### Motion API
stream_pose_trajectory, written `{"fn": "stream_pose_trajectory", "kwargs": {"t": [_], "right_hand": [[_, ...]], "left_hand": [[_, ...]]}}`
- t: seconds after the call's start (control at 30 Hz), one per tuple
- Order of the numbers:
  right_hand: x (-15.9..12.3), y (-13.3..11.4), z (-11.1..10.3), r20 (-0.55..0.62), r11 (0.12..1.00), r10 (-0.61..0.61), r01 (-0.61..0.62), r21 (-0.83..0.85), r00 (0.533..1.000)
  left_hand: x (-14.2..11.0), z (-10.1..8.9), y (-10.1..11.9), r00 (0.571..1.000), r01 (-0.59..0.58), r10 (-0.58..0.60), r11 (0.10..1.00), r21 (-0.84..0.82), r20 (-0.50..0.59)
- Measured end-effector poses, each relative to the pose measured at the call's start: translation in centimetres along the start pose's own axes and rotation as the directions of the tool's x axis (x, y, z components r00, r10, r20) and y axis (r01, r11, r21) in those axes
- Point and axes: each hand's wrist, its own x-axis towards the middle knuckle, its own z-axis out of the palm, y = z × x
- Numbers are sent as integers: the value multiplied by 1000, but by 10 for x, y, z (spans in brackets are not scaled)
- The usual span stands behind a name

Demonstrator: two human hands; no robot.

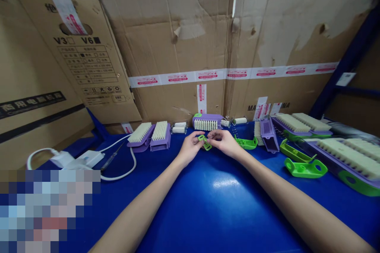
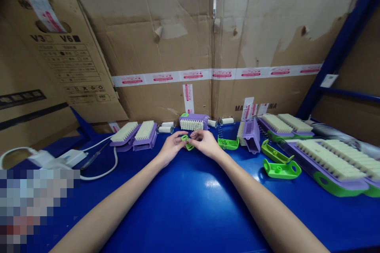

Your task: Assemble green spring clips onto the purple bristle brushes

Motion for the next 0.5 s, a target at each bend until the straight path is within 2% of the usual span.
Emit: {"fn": "stream_pose_trajectory", "kwargs": {"t": [0.23, 0.5], "right_hand": [[0, 5, 2, 1, 994, 48, -48, 103, 999], [1, 2, 2, -74, 987, 100, -89, 134, 992]], "left_hand": [[-1, 0, 1, 999, -6, 7, 1000, 29, -43], [-1, 1, -2, 998, -26, 29, 998, 60, -47]]}}
